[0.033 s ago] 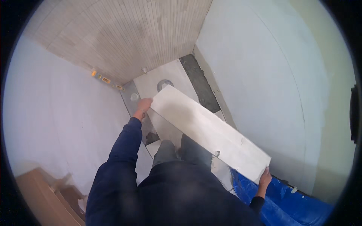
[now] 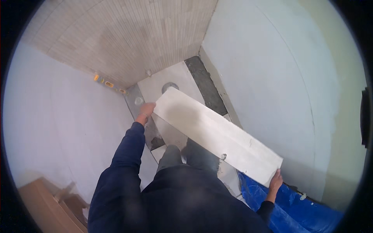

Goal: The person uses an angle grinder to cut a rectangular tile on the floor, then moves to a bathroom area to apply adhesive and install the tile on a wall. The person spreads adhesive with a trowel, positions the tile, and taps it into place.

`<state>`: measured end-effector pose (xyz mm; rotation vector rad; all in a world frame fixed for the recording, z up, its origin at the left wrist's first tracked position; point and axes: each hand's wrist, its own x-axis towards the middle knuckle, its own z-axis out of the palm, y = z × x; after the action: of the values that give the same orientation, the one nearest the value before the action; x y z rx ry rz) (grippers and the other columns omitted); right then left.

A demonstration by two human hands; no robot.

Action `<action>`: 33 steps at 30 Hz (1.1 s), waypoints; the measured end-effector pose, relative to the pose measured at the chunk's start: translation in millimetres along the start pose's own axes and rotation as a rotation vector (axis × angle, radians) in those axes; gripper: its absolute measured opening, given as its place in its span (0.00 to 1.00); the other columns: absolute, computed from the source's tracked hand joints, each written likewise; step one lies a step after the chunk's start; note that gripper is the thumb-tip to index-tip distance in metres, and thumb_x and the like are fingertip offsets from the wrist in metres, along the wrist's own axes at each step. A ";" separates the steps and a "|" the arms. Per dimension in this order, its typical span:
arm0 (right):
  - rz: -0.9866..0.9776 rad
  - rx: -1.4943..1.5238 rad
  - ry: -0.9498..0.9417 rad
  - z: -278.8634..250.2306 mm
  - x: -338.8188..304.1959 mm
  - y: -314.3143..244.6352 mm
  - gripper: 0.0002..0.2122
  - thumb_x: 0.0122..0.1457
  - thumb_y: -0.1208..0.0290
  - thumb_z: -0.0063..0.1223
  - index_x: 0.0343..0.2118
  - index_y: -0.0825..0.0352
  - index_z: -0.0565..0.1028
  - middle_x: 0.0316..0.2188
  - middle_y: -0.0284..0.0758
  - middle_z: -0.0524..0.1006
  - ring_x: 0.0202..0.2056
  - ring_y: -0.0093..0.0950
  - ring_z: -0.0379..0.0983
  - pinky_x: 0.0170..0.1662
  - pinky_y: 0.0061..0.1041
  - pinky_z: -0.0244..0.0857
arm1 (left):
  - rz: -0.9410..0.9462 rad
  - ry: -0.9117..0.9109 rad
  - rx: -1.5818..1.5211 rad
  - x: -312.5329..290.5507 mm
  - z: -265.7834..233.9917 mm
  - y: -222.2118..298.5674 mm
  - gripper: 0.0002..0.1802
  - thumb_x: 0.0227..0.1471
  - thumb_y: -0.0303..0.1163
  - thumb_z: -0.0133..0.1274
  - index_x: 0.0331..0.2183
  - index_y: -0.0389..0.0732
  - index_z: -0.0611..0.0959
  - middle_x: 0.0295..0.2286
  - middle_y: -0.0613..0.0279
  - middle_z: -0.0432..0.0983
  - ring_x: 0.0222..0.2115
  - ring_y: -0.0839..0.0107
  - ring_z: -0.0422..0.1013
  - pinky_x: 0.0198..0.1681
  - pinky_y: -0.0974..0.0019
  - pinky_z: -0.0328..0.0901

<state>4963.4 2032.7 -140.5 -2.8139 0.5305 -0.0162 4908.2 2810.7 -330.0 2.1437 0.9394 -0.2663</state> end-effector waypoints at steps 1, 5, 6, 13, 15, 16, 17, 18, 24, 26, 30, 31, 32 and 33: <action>-0.008 0.028 0.053 -10.3 15.2 -34.1 0.30 0.67 0.48 0.42 0.32 0.80 0.77 0.28 0.57 0.78 0.33 0.46 0.75 0.39 0.41 0.66 | -0.042 -0.011 -0.040 9.3 -0.2 -7.4 0.19 0.58 0.43 0.46 0.27 0.38 0.81 0.23 0.56 0.77 0.24 0.62 0.72 0.28 0.58 0.64; 0.071 0.077 0.042 -32.5 72.5 -134.7 0.29 0.67 0.49 0.43 0.28 0.79 0.74 0.22 0.50 0.75 0.25 0.37 0.68 0.34 0.37 0.64 | -0.294 -0.041 -0.365 41.1 6.4 -18.2 0.25 0.58 0.50 0.44 0.28 0.38 0.83 0.25 0.57 0.77 0.26 0.63 0.72 0.31 0.59 0.64; 0.034 0.103 0.094 -31.5 81.8 -156.9 0.28 0.67 0.50 0.43 0.27 0.78 0.73 0.21 0.47 0.73 0.25 0.35 0.65 0.33 0.36 0.63 | -0.343 -0.017 -0.388 46.6 11.7 -25.1 0.24 0.58 0.49 0.45 0.28 0.38 0.82 0.23 0.59 0.76 0.24 0.65 0.70 0.29 0.60 0.63; -0.145 0.183 0.266 -61.2 139.4 -294.5 0.22 0.68 0.56 0.44 0.23 0.71 0.66 0.16 0.28 0.63 0.23 0.21 0.57 0.26 0.26 0.56 | -0.430 -0.062 -0.565 91.8 81.4 -21.5 0.16 0.57 0.47 0.45 0.25 0.47 0.76 0.20 0.73 0.66 0.19 0.73 0.60 0.26 0.68 0.57; -0.189 0.277 0.225 -68.8 109.8 -275.6 0.19 0.69 0.60 0.44 0.24 0.68 0.66 0.18 0.23 0.61 0.24 0.17 0.54 0.27 0.20 0.53 | -0.550 -0.061 -0.620 70.9 129.2 -62.9 0.15 0.57 0.43 0.46 0.31 0.41 0.77 0.24 0.62 0.71 0.25 0.65 0.67 0.32 0.63 0.63; -0.254 0.154 0.292 -74.0 118.1 -271.6 0.17 0.69 0.61 0.44 0.25 0.67 0.67 0.21 0.22 0.59 0.26 0.16 0.54 0.29 0.17 0.51 | -0.646 -0.060 -0.646 88.5 156.2 -71.7 0.15 0.57 0.38 0.46 0.37 0.35 0.77 0.28 0.52 0.75 0.32 0.57 0.75 0.38 0.57 0.69; -0.284 0.236 0.233 -68.6 116.8 -292.8 0.17 0.69 0.61 0.44 0.27 0.69 0.67 0.22 0.23 0.60 0.27 0.17 0.55 0.30 0.17 0.53 | -0.529 -0.056 -0.442 97.2 171.6 -119.2 0.13 0.55 0.34 0.49 0.39 0.36 0.78 0.31 0.50 0.76 0.36 0.55 0.75 0.40 0.56 0.70; -0.307 0.248 0.290 -57.6 114.4 -319.0 0.17 0.69 0.60 0.44 0.28 0.70 0.68 0.23 0.23 0.61 0.27 0.18 0.56 0.30 0.18 0.54 | -0.502 -0.075 -0.351 106.0 188.8 -159.3 0.13 0.53 0.32 0.52 0.40 0.38 0.78 0.35 0.48 0.77 0.40 0.53 0.74 0.42 0.55 0.70; -0.260 0.236 0.325 -24.1 51.3 -461.2 0.21 0.66 0.55 0.49 0.27 0.70 0.67 0.22 0.25 0.60 0.27 0.19 0.55 0.29 0.21 0.50 | -0.263 -0.043 -0.562 117.4 303.9 -176.7 0.17 0.58 0.42 0.44 0.40 0.41 0.78 0.33 0.60 0.76 0.28 0.67 0.70 0.27 0.63 0.65; -0.211 0.078 0.348 -6.1 30.8 -493.3 0.22 0.65 0.49 0.48 0.31 0.70 0.72 0.23 0.27 0.65 0.28 0.20 0.59 0.31 0.22 0.55 | -0.111 -0.233 -0.322 121.0 309.1 -158.5 0.17 0.55 0.35 0.49 0.45 0.40 0.77 0.38 0.56 0.77 0.34 0.62 0.73 0.35 0.61 0.68; -0.158 -0.133 0.377 23.8 -8.5 -542.3 0.27 0.64 0.42 0.45 0.44 0.67 0.77 0.30 0.32 0.75 0.34 0.24 0.68 0.38 0.25 0.64 | 0.235 -0.202 -0.221 146.0 326.1 -187.7 0.23 0.50 0.28 0.55 0.50 0.41 0.76 0.42 0.51 0.76 0.39 0.57 0.74 0.41 0.60 0.71; -0.188 -0.133 0.364 34.5 -4.0 -553.3 0.29 0.63 0.40 0.44 0.47 0.66 0.76 0.32 0.33 0.76 0.36 0.26 0.70 0.40 0.26 0.65 | 0.285 -0.129 -0.264 151.1 344.5 -214.8 0.24 0.49 0.27 0.56 0.50 0.41 0.75 0.43 0.51 0.76 0.40 0.56 0.74 0.41 0.60 0.71; -0.215 -0.117 0.360 41.6 -3.8 -560.6 0.31 0.62 0.38 0.44 0.51 0.65 0.75 0.34 0.33 0.77 0.38 0.27 0.72 0.42 0.27 0.66 | 0.348 -0.042 -0.300 161.7 359.7 -235.1 0.25 0.48 0.26 0.56 0.51 0.41 0.75 0.43 0.51 0.76 0.40 0.56 0.75 0.42 0.60 0.71; -0.231 -0.062 0.363 56.4 -10.3 -570.2 0.32 0.62 0.37 0.43 0.51 0.65 0.75 0.36 0.37 0.78 0.40 0.30 0.73 0.44 0.30 0.68 | 0.410 0.042 -0.258 177.2 376.1 -248.3 0.26 0.48 0.26 0.57 0.51 0.41 0.75 0.43 0.51 0.76 0.40 0.56 0.75 0.42 0.59 0.71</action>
<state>5160.0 2561.4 -39.2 -2.9287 0.2796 -0.5745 4899.9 2743.3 -809.5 2.0476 0.5054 0.0985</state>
